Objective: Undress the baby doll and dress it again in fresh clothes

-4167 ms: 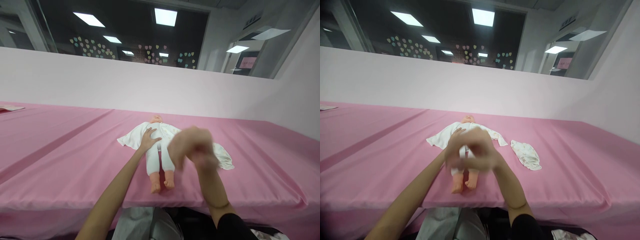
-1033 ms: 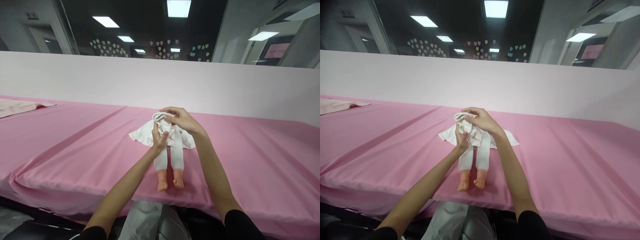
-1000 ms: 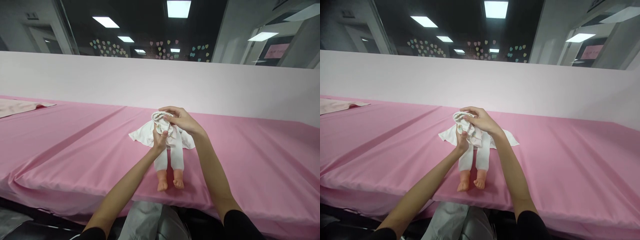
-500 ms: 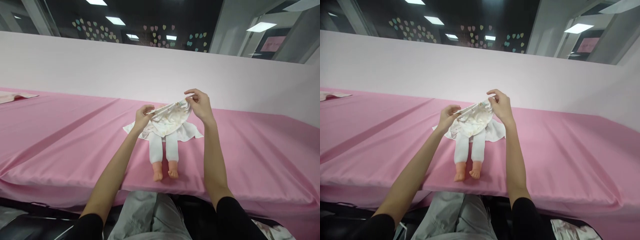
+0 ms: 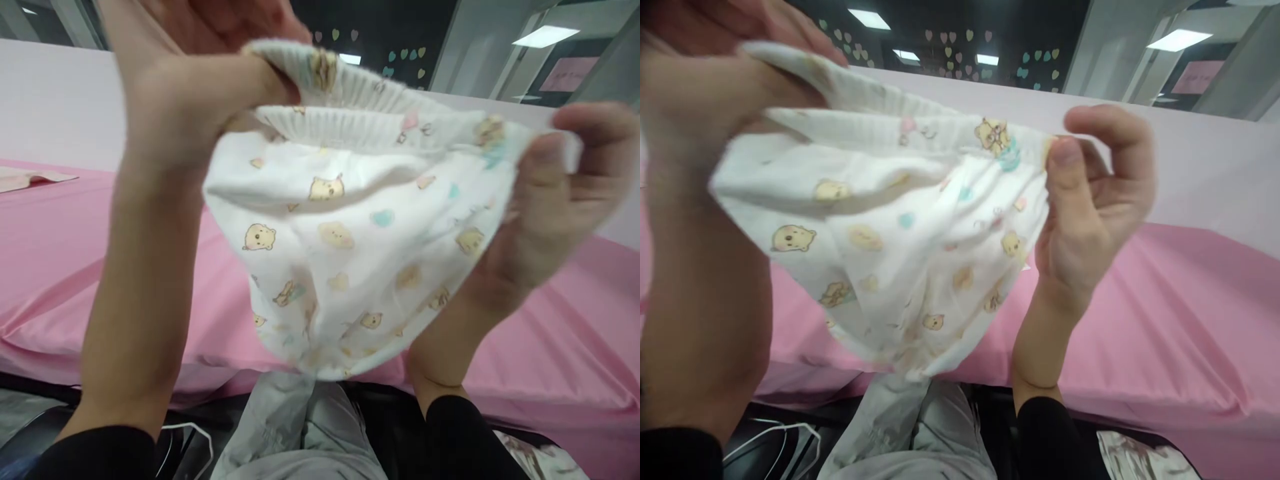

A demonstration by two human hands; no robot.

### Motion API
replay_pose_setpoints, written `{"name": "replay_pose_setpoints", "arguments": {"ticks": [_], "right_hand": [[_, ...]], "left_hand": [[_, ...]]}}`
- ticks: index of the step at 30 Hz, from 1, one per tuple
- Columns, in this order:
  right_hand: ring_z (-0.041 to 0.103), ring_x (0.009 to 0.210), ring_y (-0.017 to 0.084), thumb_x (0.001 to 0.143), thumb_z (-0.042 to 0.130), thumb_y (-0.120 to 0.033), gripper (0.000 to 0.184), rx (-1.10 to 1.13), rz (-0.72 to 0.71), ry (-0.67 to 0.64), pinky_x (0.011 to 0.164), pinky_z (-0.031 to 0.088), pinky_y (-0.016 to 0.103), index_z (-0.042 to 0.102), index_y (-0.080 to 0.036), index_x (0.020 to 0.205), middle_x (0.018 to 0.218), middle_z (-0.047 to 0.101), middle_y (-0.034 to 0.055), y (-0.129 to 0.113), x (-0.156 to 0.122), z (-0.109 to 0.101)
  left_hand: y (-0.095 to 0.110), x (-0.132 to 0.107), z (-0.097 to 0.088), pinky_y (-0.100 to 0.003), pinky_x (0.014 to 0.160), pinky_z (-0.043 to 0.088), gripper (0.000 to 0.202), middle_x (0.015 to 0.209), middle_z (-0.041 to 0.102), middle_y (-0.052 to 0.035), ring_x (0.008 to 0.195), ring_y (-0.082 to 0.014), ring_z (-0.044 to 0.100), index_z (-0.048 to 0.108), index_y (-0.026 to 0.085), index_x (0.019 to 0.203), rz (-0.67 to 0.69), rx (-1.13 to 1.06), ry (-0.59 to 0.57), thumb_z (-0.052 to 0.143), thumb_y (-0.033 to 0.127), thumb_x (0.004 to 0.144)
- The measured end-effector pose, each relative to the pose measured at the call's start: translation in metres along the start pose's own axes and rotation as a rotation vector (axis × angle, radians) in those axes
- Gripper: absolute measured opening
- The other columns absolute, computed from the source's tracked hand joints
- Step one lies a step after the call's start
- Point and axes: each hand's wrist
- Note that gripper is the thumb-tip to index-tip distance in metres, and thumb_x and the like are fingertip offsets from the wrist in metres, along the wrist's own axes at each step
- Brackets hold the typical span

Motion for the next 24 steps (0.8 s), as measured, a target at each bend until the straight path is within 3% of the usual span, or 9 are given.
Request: {"name": "replay_pose_setpoints", "arguments": {"ticks": [3, 5, 8, 11, 14, 16, 20, 24], "right_hand": [[0.059, 0.070, 0.013, 0.079, 0.063, -0.030, 0.009, 0.022, 0.072, -0.036, 0.064, 0.048, 0.029, 0.060, -0.023, 0.085, 0.072, 0.054, -0.0021, 0.044, 0.010, 0.008], [0.054, 0.059, 0.012, 0.078, 0.062, -0.030, 0.015, -0.008, 0.185, -0.088, 0.062, 0.048, 0.029, 0.058, -0.020, 0.088, 0.063, 0.051, -0.0038, 0.081, 0.012, 0.014], [0.059, 0.069, 0.016, 0.078, 0.056, -0.019, 0.015, -0.321, 0.351, -0.272, 0.070, 0.049, 0.034, 0.058, -0.017, 0.093, 0.070, 0.058, 0.0003, 0.129, 0.007, 0.020], [0.059, 0.095, 0.026, 0.072, 0.056, -0.008, 0.026, -0.721, 0.414, -0.648, 0.085, 0.045, 0.043, 0.061, -0.015, 0.097, 0.094, 0.064, 0.0107, 0.145, -0.004, 0.024], [0.054, 0.109, 0.027, 0.073, 0.057, -0.009, 0.036, -0.722, 0.466, -1.093, 0.090, 0.043, 0.042, 0.059, -0.016, 0.109, 0.116, 0.060, 0.0132, 0.139, -0.016, 0.035], [0.054, 0.111, 0.024, 0.077, 0.056, -0.011, 0.039, -0.574, 0.456, -1.244, 0.093, 0.043, 0.037, 0.056, -0.016, 0.115, 0.122, 0.058, 0.0112, 0.139, -0.026, 0.048], [0.048, 0.120, 0.022, 0.078, 0.051, -0.007, 0.044, -0.505, 0.314, -1.218, 0.099, 0.039, 0.034, 0.052, -0.011, 0.122, 0.128, 0.054, 0.0110, 0.163, -0.057, 0.077], [0.044, 0.124, 0.024, 0.079, 0.048, -0.008, 0.049, -0.594, 0.293, -1.225, 0.104, 0.034, 0.038, 0.047, -0.012, 0.127, 0.135, 0.048, 0.0126, 0.193, -0.085, 0.091]], "left_hand": [[-0.035, 0.000, 0.016, -0.046, 0.073, 0.048, 0.014, 0.078, 0.061, 0.0077, 0.090, -0.0223, 0.066, 0.057, 0.008, 0.078, 0.191, -0.012, -0.370, 0.053, 0.022, 0.075], [-0.075, -0.004, 0.026, -0.042, 0.074, 0.049, 0.018, 0.074, 0.060, 0.0032, 0.086, -0.0188, 0.067, 0.057, 0.006, 0.076, 0.106, 0.101, -0.407, 0.050, 0.023, 0.078], [-0.140, -0.021, 0.036, -0.041, 0.081, 0.052, 0.010, 0.076, 0.065, -0.0027, 0.082, -0.0203, 0.065, 0.064, 0.013, 0.075, 0.067, 0.366, -0.456, 0.064, 0.019, 0.067], [-0.185, -0.055, 0.042, -0.041, 0.087, 0.049, 0.012, 0.083, 0.067, -0.0048, 0.087, -0.0237, 0.063, 0.067, 0.020, 0.074, 0.056, 0.537, -0.629, 0.058, 0.016, 0.066], [-0.205, -0.098, 0.047, -0.039, 0.080, 0.049, 0.021, 0.088, 0.068, -0.0062, 0.080, -0.0238, 0.063, 0.069, 0.021, 0.080, -0.113, 0.501, -0.748, 0.049, 0.024, 0.076], [-0.212, -0.123, 0.050, -0.042, 0.084, 0.047, 0.028, 0.099, 0.066, -0.0087, 0.092, -0.0270, 0.061, 0.067, 0.020, 0.096, -0.129, 0.505, -0.732, 0.049, 0.033, 0.079], [-0.227, -0.151, 0.050, -0.048, 0.102, 0.034, 0.057, 0.131, 0.049, -0.0170, 0.123, -0.0320, 0.043, 0.049, 0.013, 0.126, -0.071, 0.565, -0.618, 0.052, 0.046, 0.079], [-0.240, -0.155, 0.044, -0.054, 0.107, 0.021, 0.070, 0.144, 0.034, -0.0188, 0.134, -0.0348, 0.027, 0.037, 0.014, 0.135, -0.168, 0.582, -0.624, 0.052, 0.052, 0.079]]}}
Point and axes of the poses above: each hand's wrist, its own x-axis towards the middle knuckle, its own z-axis out of the palm, y = z × x
